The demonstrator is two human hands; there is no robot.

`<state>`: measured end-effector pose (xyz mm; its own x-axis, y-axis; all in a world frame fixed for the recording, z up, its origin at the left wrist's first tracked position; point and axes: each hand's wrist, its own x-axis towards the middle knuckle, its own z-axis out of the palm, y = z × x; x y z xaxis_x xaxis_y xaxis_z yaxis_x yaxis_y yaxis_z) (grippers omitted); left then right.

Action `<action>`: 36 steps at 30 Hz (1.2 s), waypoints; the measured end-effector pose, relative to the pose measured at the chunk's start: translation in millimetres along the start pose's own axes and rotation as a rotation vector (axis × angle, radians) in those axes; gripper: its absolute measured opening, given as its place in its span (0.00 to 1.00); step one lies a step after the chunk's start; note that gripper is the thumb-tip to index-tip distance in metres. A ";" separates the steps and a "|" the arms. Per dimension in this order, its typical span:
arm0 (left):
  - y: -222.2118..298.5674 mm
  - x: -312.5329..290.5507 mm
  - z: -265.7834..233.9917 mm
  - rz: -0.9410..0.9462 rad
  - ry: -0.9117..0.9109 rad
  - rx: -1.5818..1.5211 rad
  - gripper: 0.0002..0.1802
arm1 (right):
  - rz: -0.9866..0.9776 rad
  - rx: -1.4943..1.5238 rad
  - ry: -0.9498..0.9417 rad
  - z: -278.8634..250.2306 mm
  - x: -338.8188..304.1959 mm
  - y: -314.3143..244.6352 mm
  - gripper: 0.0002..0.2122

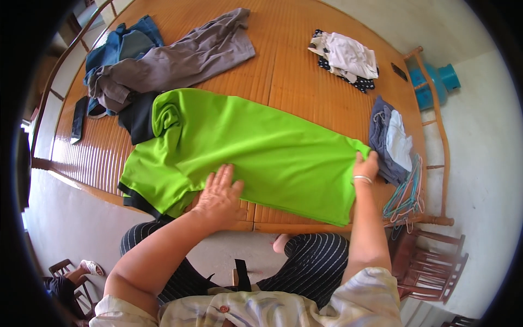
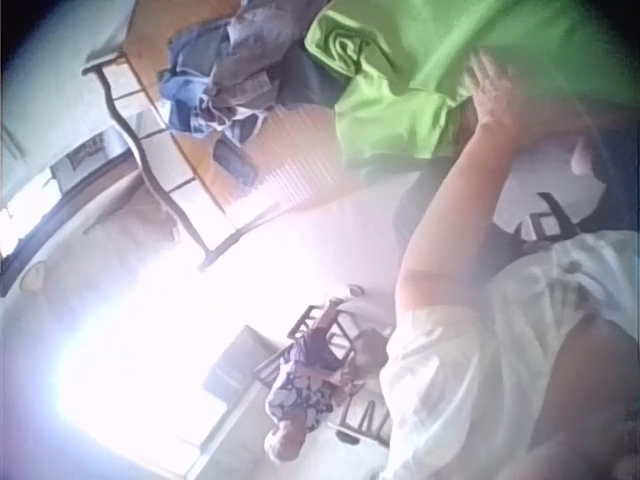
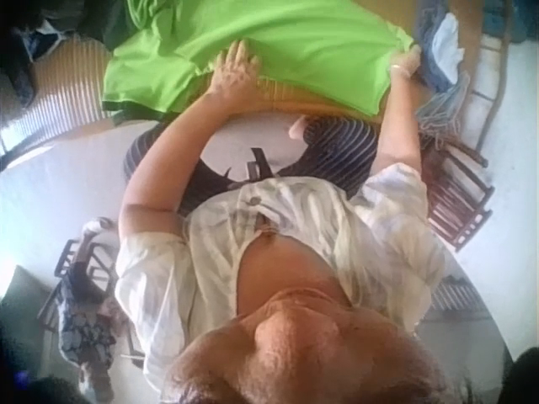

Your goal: The person folds a green shirt on a wooden surface by hand, smoothing the fabric and aligning the edges before folding the sleeves and body into a square shape.

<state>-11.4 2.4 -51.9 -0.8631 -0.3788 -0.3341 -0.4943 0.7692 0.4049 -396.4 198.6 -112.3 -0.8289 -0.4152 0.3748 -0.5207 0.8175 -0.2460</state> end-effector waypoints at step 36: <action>-40.8 -23.8 -32.4 -0.243 -0.454 -0.097 0.30 | -0.744 0.598 -0.518 69.2 -41.9 -433.9 0.23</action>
<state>26.0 -36.7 -32.9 -0.6011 -0.2629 -0.7547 -0.7007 0.6275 0.3396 -149.8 -166.3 -83.1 -0.1765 -0.9591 0.2214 -0.8273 0.0227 -0.5614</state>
